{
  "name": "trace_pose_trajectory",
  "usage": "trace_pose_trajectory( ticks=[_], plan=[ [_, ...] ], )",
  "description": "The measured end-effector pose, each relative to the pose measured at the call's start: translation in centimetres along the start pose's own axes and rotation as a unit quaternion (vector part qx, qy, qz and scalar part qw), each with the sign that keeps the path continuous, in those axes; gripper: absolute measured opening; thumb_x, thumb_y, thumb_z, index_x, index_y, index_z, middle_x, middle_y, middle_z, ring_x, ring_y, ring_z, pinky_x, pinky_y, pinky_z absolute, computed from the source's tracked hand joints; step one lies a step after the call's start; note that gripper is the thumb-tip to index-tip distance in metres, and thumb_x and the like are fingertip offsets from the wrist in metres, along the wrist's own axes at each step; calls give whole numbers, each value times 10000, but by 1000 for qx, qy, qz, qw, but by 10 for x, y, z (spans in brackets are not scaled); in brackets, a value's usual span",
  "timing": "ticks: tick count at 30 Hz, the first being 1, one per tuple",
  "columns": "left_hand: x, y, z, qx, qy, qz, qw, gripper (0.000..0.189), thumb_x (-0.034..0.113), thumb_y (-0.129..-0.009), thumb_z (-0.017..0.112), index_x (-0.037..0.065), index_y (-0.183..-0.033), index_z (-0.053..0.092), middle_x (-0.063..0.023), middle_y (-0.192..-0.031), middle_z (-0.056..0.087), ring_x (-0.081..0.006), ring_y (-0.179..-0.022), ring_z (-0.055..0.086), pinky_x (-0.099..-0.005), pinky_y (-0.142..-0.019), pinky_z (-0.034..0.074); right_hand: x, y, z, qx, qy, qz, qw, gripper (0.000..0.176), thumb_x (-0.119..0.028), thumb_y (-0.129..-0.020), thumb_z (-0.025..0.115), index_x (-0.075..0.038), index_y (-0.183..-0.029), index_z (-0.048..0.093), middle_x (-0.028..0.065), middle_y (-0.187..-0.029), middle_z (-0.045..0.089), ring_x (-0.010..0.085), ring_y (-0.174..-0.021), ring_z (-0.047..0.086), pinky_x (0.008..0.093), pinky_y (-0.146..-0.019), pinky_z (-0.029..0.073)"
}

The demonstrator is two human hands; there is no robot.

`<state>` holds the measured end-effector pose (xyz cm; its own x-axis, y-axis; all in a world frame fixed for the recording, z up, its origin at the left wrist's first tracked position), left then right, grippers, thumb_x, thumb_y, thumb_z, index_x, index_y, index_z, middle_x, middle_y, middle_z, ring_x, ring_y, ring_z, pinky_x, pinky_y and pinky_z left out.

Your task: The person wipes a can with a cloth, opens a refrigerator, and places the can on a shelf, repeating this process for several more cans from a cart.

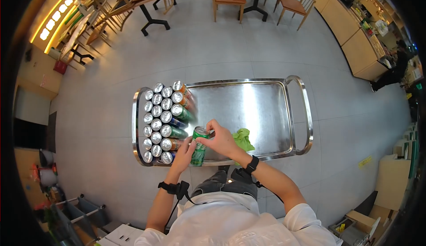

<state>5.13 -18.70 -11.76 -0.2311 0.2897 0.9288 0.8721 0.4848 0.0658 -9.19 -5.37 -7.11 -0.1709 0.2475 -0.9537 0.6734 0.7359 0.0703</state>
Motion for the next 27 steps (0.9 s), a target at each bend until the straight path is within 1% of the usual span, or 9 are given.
trace_pose_trajectory(
  ticks=[2,4,5,6,8,11,20,23,27],
  plan=[
    [1,2,26,-164,345,-241,892,497,456,-1009,393,28,-1214,541,-116,-982,659,-200,-867,660,-313,-760,531,4,8,-7,2,26,20,999,437,-359,-820,729,-54,-1008,479,127,-858,628,264,-658,643,357,-608,508],
    [10,6,44,-143,365,-292,872,621,582,-984,309,52,-1192,556,-112,-895,673,-227,-755,677,-335,-692,559,19,18,-17,50,-231,161,958,406,-344,-856,691,-59,-1065,491,134,-893,652,279,-657,654,347,-590,516],
    [17,8,47,-143,421,-315,838,635,594,-977,316,48,-1199,554,-114,-898,672,-225,-755,677,-339,-690,562,29,25,-29,71,-233,157,957,437,-309,-867,671,-73,-1188,491,178,-1053,647,301,-851,668,375,-719,529],
    [24,10,49,-140,476,-338,800,650,605,-970,322,45,-1205,553,-117,-901,672,-222,-756,677,-343,-687,565,49,30,-35,72,-232,157,957,437,-309,-867,671,-73,-1188,491,178,-1053,647,301,-851,668,375,-719,529],
    [29,9,52,-134,482,-332,800,673,621,-962,318,40,-1208,551,-123,-892,671,-231,-735,676,-349,-668,569,81,41,-48,215,210,-29,953,534,-278,-842,684,-102,-1300,473,207,-1296,533,303,-1176,545,414,-906,463],
    [36,8,48,-128,472,-330,807,670,616,-963,325,35,-1211,548,-129,-895,666,-233,-750,672,-349,-687,564,110,73,-35,92,429,-24,898,596,-249,-807,704,-125,-1343,474,197,-1428,393,323,-1339,356,440,-1025,365],
    [48,8,41,-138,493,-331,792,631,622,-954,357,61,-1152,568,-150,-948,663,-260,-816,670,-382,-721,560,214,78,-27,30,373,-23,927,560,-86,-744,682,-99,-1281,521,126,-1366,460,359,-1266,402,391,-972,433],
    [58,7,44,-146,478,-334,799,633,625,-951,361,61,-1153,566,-146,-951,663,-261,-814,669,-387,-716,558,190,66,-42,160,190,53,967,433,-62,-799,650,-45,-1218,543,164,-1196,567,360,-1114,523,379,-912,470],
    [66,0,61,-164,469,-315,809,609,613,-955,371,69,-1147,568,-133,-956,666,-243,-855,662,-383,-734,552,110,79,-65,315,-93,75,942,354,-99,-833,655,-6,-1159,553,174,-1023,621,356,-932,609,363,-847,493]
  ],
)
Point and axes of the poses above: each hand's wrist, its own y-axis away from the middle knuckle, its own z-axis out of the palm, x = y × z, the point moved 3 cm from there along -y, towards the middle knuckle
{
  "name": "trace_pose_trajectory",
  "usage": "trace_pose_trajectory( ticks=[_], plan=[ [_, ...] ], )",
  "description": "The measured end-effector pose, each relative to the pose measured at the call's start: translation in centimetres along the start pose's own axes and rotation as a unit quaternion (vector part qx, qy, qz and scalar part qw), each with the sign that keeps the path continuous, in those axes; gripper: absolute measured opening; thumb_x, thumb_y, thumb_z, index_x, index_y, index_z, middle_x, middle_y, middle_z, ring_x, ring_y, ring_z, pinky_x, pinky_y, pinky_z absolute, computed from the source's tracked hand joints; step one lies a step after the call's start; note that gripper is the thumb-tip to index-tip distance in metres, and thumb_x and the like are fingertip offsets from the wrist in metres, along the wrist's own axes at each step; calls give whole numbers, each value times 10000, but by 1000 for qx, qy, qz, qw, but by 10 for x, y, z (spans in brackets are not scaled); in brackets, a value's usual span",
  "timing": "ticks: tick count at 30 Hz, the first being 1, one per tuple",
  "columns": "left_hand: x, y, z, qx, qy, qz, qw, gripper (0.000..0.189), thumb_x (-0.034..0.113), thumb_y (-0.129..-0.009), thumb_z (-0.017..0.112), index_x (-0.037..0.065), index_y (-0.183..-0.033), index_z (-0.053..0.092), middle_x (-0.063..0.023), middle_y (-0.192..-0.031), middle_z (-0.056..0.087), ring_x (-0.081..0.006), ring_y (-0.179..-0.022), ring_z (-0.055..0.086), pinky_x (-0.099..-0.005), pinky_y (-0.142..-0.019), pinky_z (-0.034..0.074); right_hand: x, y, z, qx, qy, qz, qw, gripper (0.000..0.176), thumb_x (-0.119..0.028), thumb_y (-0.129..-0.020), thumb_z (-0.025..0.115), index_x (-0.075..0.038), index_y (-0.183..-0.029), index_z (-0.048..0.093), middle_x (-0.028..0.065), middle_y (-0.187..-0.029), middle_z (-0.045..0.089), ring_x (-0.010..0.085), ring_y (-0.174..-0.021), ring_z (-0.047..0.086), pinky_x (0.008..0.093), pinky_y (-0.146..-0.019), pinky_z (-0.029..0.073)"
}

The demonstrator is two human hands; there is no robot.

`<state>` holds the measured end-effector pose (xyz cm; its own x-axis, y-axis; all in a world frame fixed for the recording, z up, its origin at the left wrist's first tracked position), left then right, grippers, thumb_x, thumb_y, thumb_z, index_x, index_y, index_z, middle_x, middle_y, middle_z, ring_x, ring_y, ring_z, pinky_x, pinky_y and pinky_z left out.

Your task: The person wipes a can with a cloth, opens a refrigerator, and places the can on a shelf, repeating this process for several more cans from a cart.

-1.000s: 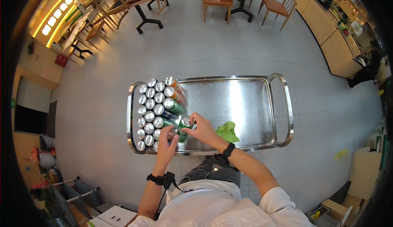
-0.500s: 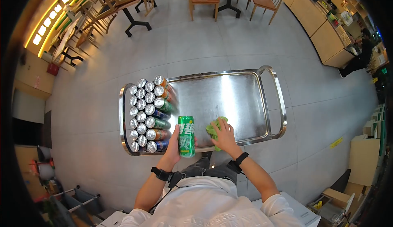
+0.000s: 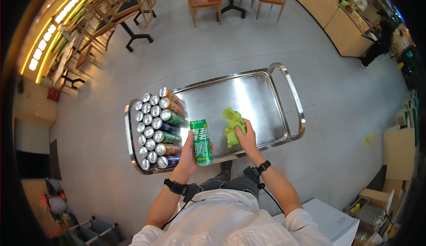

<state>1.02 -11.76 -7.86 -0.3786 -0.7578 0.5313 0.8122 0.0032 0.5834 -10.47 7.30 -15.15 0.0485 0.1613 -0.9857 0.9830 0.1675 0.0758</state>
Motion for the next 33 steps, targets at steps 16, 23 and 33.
trace_pose_trajectory(
  ticks=[16,23,33],
  plan=[
    [-75,19,138,-207,-229,10,951,506,470,-1031,310,53,-1226,519,-61,-1049,610,-138,-919,602,-271,-786,490,-190,99,-105,285,105,-269,914,210,-175,-809,737,-56,-920,605,114,-843,631,266,-693,637,324,-599,494],
    [-115,76,172,-276,-123,-228,925,678,615,-979,245,47,-1149,574,-118,-927,651,-234,-745,652,-363,-684,552,-167,148,-189,385,55,-123,913,218,-208,-895,656,-1,-947,613,90,-803,633,156,-730,597,266,-676,473],
    [-177,147,175,-254,-170,-179,935,616,643,-950,342,99,-1111,582,-70,-877,660,-179,-810,654,-328,-742,540,-183,317,-181,314,116,-175,926,220,-227,-880,650,-15,-851,603,60,-766,597,149,-705,569,278,-645,452]
  ],
)
Point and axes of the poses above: each hand's wrist, its own y-axis away from the middle knuckle, its own z-axis out of the palm, x = y × z, the point moved 3 cm from there along -y, towards the middle knuckle
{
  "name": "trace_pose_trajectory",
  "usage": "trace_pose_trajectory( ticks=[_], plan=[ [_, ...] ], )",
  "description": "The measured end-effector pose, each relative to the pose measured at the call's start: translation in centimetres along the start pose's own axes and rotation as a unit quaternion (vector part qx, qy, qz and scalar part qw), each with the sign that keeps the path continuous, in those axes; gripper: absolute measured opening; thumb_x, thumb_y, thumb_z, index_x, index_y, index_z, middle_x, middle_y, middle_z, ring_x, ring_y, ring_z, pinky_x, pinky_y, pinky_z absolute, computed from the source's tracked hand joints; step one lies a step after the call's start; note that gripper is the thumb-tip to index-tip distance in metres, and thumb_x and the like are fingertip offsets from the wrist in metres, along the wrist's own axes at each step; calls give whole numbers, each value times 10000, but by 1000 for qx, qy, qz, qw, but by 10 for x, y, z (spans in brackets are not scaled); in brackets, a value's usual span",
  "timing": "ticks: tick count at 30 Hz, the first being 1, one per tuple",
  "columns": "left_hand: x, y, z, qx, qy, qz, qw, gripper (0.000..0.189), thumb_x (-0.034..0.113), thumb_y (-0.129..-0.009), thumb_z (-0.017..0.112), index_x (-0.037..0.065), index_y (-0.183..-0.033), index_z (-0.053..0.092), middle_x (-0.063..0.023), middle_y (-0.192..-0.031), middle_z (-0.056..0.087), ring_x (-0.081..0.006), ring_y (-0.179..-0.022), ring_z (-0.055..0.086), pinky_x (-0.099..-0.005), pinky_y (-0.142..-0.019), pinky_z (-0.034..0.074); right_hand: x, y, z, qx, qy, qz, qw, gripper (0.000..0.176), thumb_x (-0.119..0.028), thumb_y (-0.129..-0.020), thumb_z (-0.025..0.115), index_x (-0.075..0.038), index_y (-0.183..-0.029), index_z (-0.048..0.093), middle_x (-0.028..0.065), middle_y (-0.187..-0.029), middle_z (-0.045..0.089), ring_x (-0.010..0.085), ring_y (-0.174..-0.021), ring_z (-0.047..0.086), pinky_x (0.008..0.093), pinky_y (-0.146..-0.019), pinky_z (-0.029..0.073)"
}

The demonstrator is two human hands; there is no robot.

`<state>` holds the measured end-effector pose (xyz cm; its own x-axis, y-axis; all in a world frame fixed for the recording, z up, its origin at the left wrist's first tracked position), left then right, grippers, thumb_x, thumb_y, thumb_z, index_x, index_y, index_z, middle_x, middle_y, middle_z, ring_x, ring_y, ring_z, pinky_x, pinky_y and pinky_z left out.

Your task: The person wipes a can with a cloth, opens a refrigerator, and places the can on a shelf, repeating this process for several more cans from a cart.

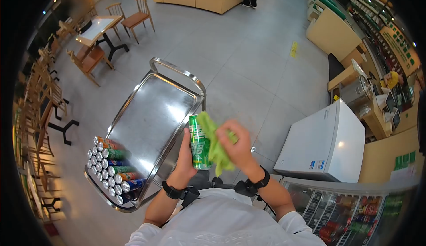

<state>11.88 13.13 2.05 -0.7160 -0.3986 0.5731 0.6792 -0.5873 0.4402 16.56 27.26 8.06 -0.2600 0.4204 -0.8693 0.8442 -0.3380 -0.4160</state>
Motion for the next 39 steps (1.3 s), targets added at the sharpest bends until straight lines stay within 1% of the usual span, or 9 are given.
trace_pose_trajectory(
  ticks=[6,11,22,24,27,28,30,38,39],
  plan=[
    [-31,37,4,-158,168,-127,965,597,668,-923,389,118,-1056,580,-80,-892,647,-192,-802,653,-351,-726,553,-73,63,-1,-181,-21,-6,983,189,-167,-796,740,-39,-834,607,127,-829,610,258,-672,590,319,-596,478],
    [-66,68,2,-67,-52,77,993,536,471,-1007,364,120,-1412,378,-44,-1386,482,-198,-1228,520,-371,-974,486,-48,61,-15,115,128,-127,977,199,-194,-783,757,-86,-853,606,74,-838,611,253,-659,604,334,-548,479],
    [-67,105,-23,7,80,89,993,445,475,-996,422,139,-1285,465,-62,-1172,575,-193,-1075,597,-340,-887,528,-80,133,2,-70,184,-205,959,443,-342,-691,781,-100,-1037,648,96,-1112,535,311,-962,537,395,-760,474],
    [-74,85,-48,-256,136,36,956,460,500,-988,425,136,-1266,472,-57,-1181,575,-187,-1059,605,-331,-837,539,-67,147,2,-127,160,-239,949,452,-295,-658,800,-110,-1041,648,85,-1065,540,295,-929,541,382,-744,479],
    [-84,83,-49,-277,106,59,953,541,511,-998,372,102,-1345,439,-61,-1267,564,-164,-1144,574,-343,-897,521,-58,145,-4,-160,114,-239,951,445,-220,-647,804,-114,-1051,651,108,-1040,540,303,-914,554,397,-749,481],
    [-82,96,-29,-278,104,58,953,541,511,-998,372,102,-1345,439,-61,-1267,564,-164,-1144,574,-343,-897,521,-62,138,-8,-157,114,-239,952,445,-220,-647,804,-114,-1051,651,108,-1040,540,303,-914,554,397,-749,481],
    [-81,122,-4,-3,-116,128,985,518,487,-1011,356,103,-1350,435,-59,-1262,567,-164,-1114,590,-348,-894,519,-73,116,-22,-35,129,-231,964,420,-189,-643,800,-101,-1025,650,104,-999,555,297,-854,569,389,-716,484],
    [-70,137,11,-38,0,104,994,485,485,-1017,337,120,-1301,480,-83,-1216,580,-166,-1107,584,-350,-913,500,-94,143,-24,-25,117,-234,965,426,-211,-629,814,-116,-1013,654,92,-954,568,281,-805,581,382,-681,488],
    [-61,136,14,-188,66,43,979,512,516,-1007,334,119,-1291,490,-85,-1194,593,-171,-1086,599,-350,-904,509,-96,153,-21,-77,110,-263,956,432,-233,-627,821,-125,-1012,657,88,-953,567,272,-800,578,377,-674,484]
  ],
)
Point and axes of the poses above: each hand's wrist, its own y-axis away from the middle knuckle, its own z-axis out of the palm, x = y × z, the point moved 3 cm from there along -y, towards the middle knuckle
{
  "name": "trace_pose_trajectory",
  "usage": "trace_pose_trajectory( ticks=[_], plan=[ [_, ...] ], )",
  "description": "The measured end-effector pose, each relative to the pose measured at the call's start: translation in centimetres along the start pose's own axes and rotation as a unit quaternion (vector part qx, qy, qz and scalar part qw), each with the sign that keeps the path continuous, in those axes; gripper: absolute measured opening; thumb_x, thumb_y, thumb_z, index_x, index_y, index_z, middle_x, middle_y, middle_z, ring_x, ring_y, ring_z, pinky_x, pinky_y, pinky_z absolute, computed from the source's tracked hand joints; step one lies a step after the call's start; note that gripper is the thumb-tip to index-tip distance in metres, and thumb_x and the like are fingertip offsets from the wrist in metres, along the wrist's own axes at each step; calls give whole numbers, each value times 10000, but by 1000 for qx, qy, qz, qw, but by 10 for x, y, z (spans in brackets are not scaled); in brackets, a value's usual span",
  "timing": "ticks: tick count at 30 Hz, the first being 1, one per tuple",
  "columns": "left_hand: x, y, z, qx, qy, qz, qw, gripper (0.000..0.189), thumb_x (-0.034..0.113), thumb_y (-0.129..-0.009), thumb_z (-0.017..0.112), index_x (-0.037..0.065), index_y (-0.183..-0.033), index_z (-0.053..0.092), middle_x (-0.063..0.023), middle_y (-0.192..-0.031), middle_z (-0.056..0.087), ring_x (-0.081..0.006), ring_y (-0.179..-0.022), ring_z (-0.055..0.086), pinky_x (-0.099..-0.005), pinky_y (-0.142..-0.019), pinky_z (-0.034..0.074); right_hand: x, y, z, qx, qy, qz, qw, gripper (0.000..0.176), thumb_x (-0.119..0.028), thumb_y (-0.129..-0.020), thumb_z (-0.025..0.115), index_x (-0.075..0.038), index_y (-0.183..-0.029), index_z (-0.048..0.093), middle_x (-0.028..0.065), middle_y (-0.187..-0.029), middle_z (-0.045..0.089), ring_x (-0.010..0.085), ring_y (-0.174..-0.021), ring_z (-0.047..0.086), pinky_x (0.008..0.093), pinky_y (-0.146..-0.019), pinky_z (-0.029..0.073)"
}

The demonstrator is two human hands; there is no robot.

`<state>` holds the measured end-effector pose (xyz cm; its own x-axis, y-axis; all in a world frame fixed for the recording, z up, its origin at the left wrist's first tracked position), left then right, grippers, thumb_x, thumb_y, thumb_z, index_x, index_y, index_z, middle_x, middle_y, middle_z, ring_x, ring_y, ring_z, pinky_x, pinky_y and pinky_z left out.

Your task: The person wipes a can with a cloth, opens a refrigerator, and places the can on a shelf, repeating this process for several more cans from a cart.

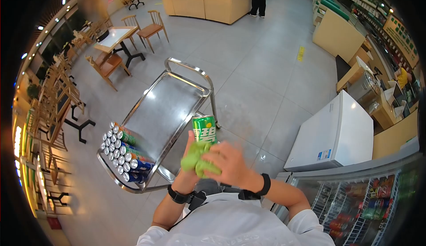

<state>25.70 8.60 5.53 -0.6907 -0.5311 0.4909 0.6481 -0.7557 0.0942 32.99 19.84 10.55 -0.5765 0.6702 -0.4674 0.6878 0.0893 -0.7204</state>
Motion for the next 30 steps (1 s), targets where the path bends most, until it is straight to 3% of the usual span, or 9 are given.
trace_pose_trajectory(
  ticks=[1,6,9,13,18,22,25,26,30],
  plan=[
    [4,0,6,-141,86,-59,985,541,547,-997,332,119,-1282,499,-86,-1172,606,-177,-1065,613,-351,-895,519,1,4,2,3,3,1,1000,432,-233,-627,821,-125,-1012,657,88,-953,567,272,-800,578,377,-674,484],
    [-10,16,7,72,-193,58,977,511,492,-1020,321,107,-1323,468,-65,-1199,595,-158,-1073,598,-327,-911,501,9,-2,-14,78,9,10,997,422,-204,-621,826,-132,-1002,659,88,-941,561,268,-813,558,375,-699,466],
    [-14,18,7,127,-128,-3,984,496,468,-1027,322,107,-1341,450,-59,-1227,580,-162,-1103,581,-321,-925,490,16,-30,-24,175,4,73,982,437,-213,-618,828,-125,-1009,655,90,-944,560,274,-777,585,362,-634,496],
    [4,19,6,121,-20,16,992,521,523,-1000,358,115,-1291,502,-65,-1152,613,-179,-1020,622,-326,-856,524,10,-19,2,128,-16,67,989,444,-195,-620,826,-121,-1021,652,98,-948,556,277,-784,584,361,-644,497],
    [33,33,-7,49,17,-4,999,603,609,-969,340,98,-1207,553,-62,-1032,645,-171,-888,656,-329,-770,554,-11,-1,28,-79,-115,-49,989,425,-188,-639,815,-119,-1024,648,100,-953,556,286,-816,582,361,-694,496],
    [23,29,0,192,-70,70,976,593,583,-988,310,95,-1220,555,-56,-987,664,-167,-786,660,-326,-695,562,13,-36,23,1,-86,15,996,413,-192,-648,814,-119,-1018,647,99,-945,559,289,-834,579,366,-707,494],
    [25,30,-6,108,-39,39,993,531,523,-1006,331,104,-1277,512,-60,-1098,641,-169,-923,649,-331,-784,547,24,-49,26,124,-99,108,981,389,-201,-669,806,-111,-1011,644,102,-937,558,294,-856,575,366,-713,490],
    [24,28,-6,184,-44,52,981,591,600,-974,335,98,-1174,575,-63,-968,665,-179,-793,661,-329,-696,559,22,-42,34,91,-102,96,986,380,-196,-676,802,-105,-1009,641,102,-933,554,291,-840,580,365,-698,494],
    [41,31,-21,125,47,49,990,585,625,-950,380,105,-1104,598,-70,-928,666,-187,-775,664,-314,-665,564,-5,-12,44,-87,-144,10,986,380,-189,-677,798,-94,-1008,636,100,-925,555,276,-778,595,357,-643,505]
  ],
)
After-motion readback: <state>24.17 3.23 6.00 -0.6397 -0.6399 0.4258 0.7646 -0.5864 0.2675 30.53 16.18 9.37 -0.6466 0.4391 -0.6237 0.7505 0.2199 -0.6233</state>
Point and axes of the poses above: each hand's wrist, its own y-axis away from the middle knuckle, its own z-axis out of the palm, x = y × z, the point moved 3 cm from there along -y, towards the middle knuckle
